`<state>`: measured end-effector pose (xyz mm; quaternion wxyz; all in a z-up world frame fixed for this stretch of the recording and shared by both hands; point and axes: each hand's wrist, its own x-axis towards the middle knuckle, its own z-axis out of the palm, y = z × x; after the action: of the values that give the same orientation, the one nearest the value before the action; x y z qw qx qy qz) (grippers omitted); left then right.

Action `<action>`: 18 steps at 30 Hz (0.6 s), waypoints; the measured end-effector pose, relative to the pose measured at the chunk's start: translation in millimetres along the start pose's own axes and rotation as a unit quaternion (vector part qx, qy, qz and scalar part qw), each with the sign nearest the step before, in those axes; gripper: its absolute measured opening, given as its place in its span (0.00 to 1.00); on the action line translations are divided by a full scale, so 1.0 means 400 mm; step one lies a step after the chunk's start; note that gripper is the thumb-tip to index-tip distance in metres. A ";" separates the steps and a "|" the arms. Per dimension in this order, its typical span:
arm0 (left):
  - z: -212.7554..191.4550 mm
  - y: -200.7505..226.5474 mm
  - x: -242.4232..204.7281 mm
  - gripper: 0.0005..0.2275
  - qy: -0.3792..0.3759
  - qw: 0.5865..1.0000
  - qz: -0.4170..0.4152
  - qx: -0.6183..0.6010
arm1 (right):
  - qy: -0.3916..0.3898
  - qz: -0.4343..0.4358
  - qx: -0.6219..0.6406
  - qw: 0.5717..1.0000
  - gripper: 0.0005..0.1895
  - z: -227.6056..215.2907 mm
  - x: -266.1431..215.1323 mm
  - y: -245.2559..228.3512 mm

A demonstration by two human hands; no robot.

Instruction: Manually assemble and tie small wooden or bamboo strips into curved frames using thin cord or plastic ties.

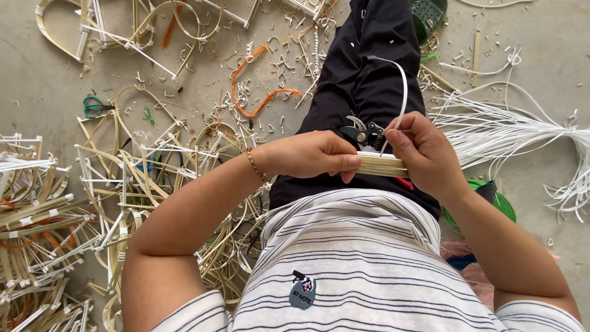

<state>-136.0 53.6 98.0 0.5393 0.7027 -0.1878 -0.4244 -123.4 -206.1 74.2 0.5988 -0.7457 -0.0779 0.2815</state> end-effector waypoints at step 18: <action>-0.005 0.007 0.012 0.18 0.044 0.998 0.027 0.027 | 0.042 -0.050 -0.006 0.998 0.07 -0.004 0.006 0.020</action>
<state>-131.2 50.2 99.0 0.5394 0.7297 -0.1935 -0.3730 -122.2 -208.6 66.3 0.6103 -0.7556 -0.0913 0.2197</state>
